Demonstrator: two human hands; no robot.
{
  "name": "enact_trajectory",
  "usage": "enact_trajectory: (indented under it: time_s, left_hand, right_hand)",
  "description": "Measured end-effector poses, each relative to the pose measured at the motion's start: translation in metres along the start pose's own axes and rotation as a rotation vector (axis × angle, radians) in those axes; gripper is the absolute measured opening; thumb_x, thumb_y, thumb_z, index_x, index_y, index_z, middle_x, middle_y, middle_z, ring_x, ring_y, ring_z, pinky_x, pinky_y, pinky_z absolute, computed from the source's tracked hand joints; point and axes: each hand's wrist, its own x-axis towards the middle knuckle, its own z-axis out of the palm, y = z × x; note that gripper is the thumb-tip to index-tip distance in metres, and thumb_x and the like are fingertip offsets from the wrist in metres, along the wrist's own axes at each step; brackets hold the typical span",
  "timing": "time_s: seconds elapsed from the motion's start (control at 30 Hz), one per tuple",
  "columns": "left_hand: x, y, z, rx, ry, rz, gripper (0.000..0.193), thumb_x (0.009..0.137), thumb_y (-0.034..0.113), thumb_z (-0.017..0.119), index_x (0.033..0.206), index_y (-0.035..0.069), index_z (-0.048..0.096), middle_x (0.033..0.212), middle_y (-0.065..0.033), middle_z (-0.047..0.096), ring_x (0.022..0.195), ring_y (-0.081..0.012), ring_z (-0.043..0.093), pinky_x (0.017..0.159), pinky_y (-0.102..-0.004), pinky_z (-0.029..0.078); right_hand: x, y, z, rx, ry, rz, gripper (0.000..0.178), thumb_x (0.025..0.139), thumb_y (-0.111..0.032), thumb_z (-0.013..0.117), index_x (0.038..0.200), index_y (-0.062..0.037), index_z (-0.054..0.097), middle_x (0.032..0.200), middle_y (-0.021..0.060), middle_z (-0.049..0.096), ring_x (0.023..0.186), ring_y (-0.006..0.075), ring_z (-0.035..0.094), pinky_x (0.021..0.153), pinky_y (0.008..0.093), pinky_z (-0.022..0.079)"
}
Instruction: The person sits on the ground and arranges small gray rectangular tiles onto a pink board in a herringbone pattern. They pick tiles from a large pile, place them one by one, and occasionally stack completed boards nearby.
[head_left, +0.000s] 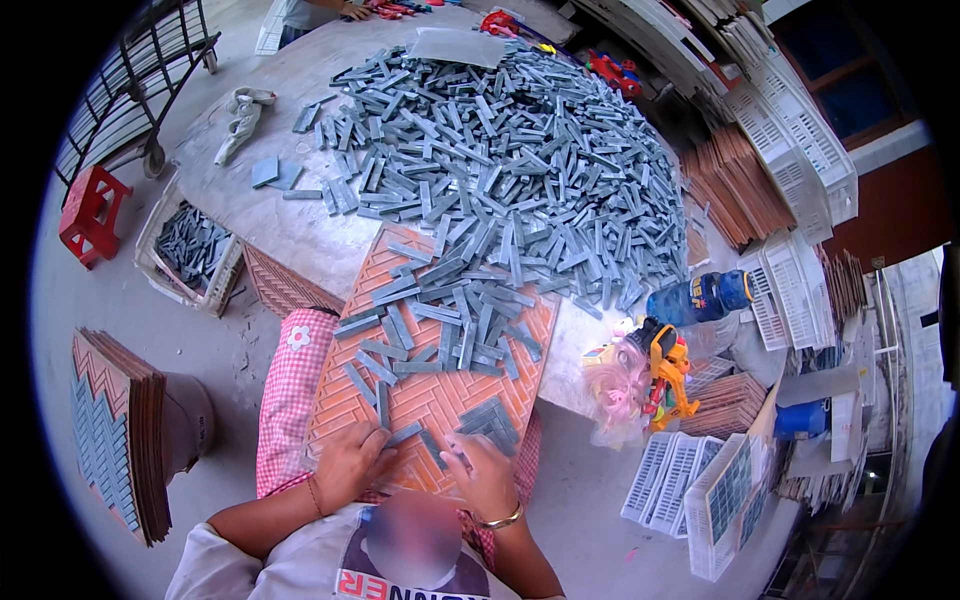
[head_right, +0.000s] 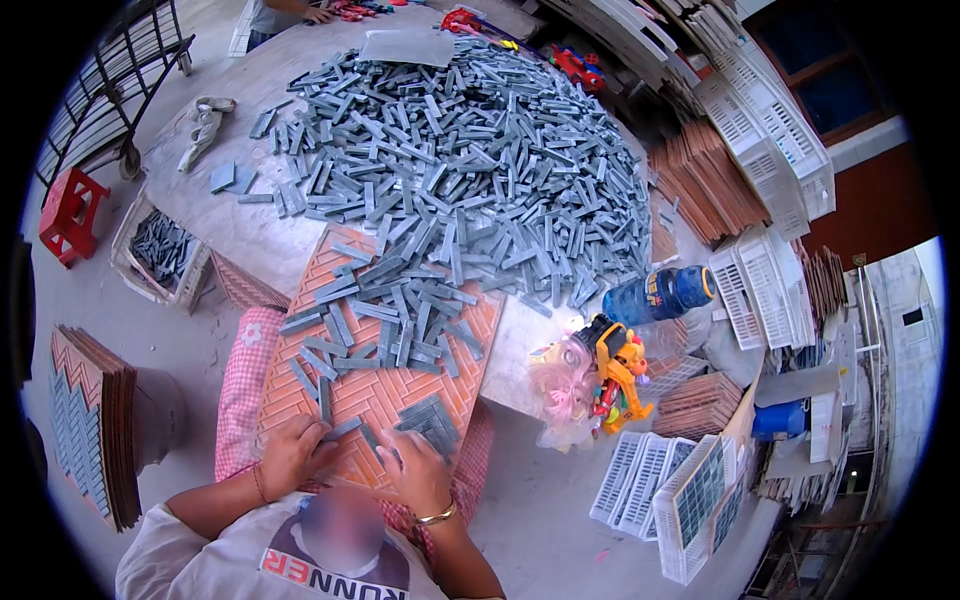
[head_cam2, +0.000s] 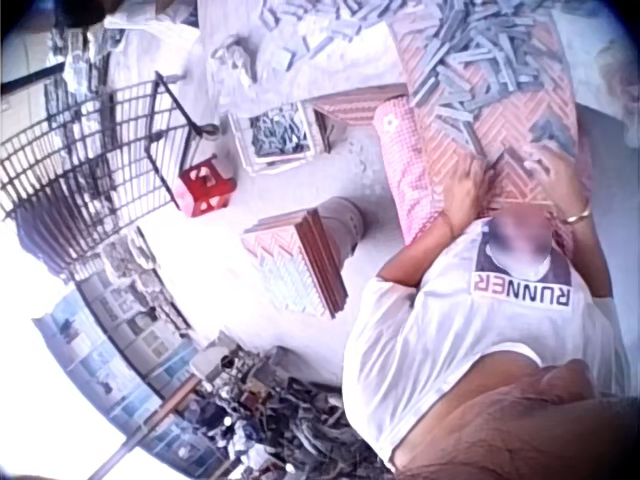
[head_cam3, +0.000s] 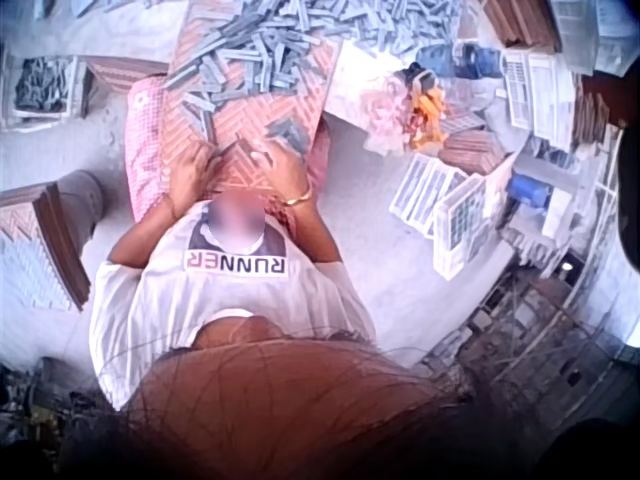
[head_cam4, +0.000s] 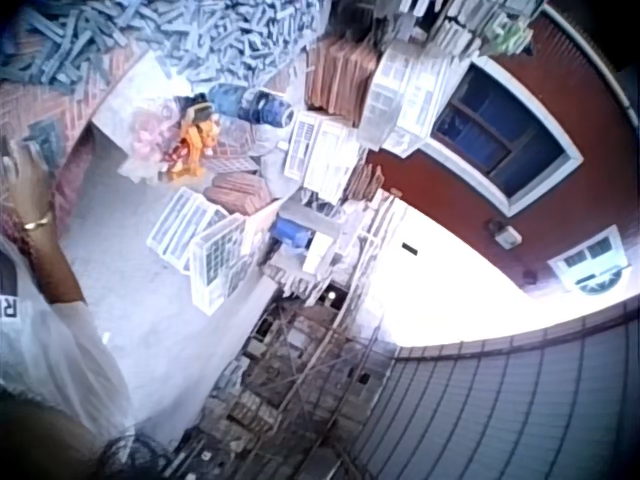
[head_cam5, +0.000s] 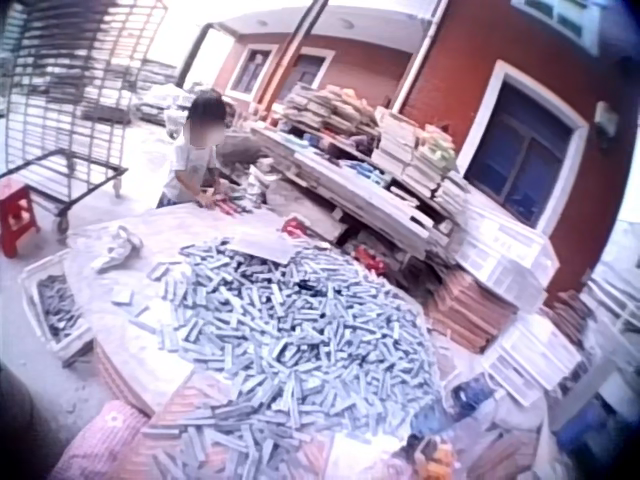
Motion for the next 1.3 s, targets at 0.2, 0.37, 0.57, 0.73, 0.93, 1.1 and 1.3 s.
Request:
enact_trajectory:
  time_s: [0.2,0.37,0.57,0.73,0.93,1.1,1.3]
  left_hand:
    - [0.003,0.002,-0.002,0.019,-0.010,0.030,0.022,0.075,0.011,0.068,0.093,0.002,0.058,0.085,-0.0120,0.056,0.076,-0.0295,0.057,0.066,-0.0382,0.047]
    - [0.000,0.001,-0.005,0.031,-0.094,0.018,0.022,0.079,0.015,0.064,0.095,0.002,0.058,0.089,-0.0110,0.055,0.080,-0.0280,0.057,0.069,-0.0368,0.047]
    - [0.001,0.000,-0.003,0.031,-0.027,0.036,0.026,0.076,0.011,0.063,0.100,0.001,0.058,0.091,-0.0111,0.056,0.080,-0.0275,0.057,0.068,-0.0372,0.047]
    - [-0.005,-0.005,-0.003,0.048,-0.080,0.076,0.028,0.075,0.008,0.064,0.102,0.001,0.059,0.091,-0.0119,0.056,0.078,-0.0282,0.057,0.065,-0.0373,0.047]
    - [-0.006,-0.003,-0.003,0.078,-0.047,0.085,0.032,0.075,0.009,0.065,0.105,0.000,0.059,0.090,-0.0123,0.057,0.078,-0.0277,0.058,0.064,-0.0376,0.048]
    - [-0.001,-0.002,-0.001,0.055,-0.046,0.075,0.031,0.075,0.009,0.065,0.105,0.000,0.059,0.089,-0.0116,0.057,0.078,-0.0279,0.058,0.066,-0.0378,0.048]
    - [0.004,-0.009,-0.015,-0.042,-0.046,-0.001,0.032,0.074,0.014,0.065,0.103,0.003,0.058,0.095,-0.0113,0.056,0.084,-0.0296,0.057,0.071,-0.0372,0.048]
  right_hand:
    - [0.009,0.001,0.009,-0.062,-0.024,-0.038,0.023,0.079,-0.012,0.067,0.100,-0.0057,0.064,0.090,0.0113,0.064,0.078,0.0270,0.062,0.070,0.0342,0.050]
    - [0.026,0.011,0.028,-0.106,-0.047,-0.239,0.019,0.078,-0.010,0.065,0.097,-0.0075,0.064,0.095,0.0080,0.061,0.088,0.0266,0.060,0.072,0.0353,0.050]
    - [0.044,0.012,0.030,-0.167,-0.140,-0.352,0.015,0.077,-0.007,0.062,0.092,-0.0076,0.064,0.089,0.0078,0.057,0.085,0.0272,0.059,0.071,0.0373,0.049]
    - [0.047,0.011,0.027,-0.184,-0.173,-0.310,0.016,0.079,-0.009,0.061,0.094,-0.0070,0.064,0.092,0.0092,0.059,0.087,0.0289,0.059,0.073,0.0379,0.050]
    - [0.043,0.012,0.013,-0.039,-0.024,-0.151,0.017,0.083,-0.013,0.062,0.098,-0.0054,0.064,0.093,0.0129,0.064,0.084,0.0311,0.062,0.071,0.0381,0.050]
    - [0.050,0.006,0.001,-0.045,0.013,-0.110,0.018,0.081,-0.009,0.064,0.098,-0.0044,0.065,0.091,0.0141,0.064,0.083,0.0310,0.062,0.071,0.0352,0.050]
    - [0.084,0.008,0.019,-0.066,0.113,-0.306,0.030,0.079,-0.009,0.064,0.109,-0.0069,0.060,0.102,0.0123,0.059,0.095,0.0310,0.059,0.074,0.0380,0.050]
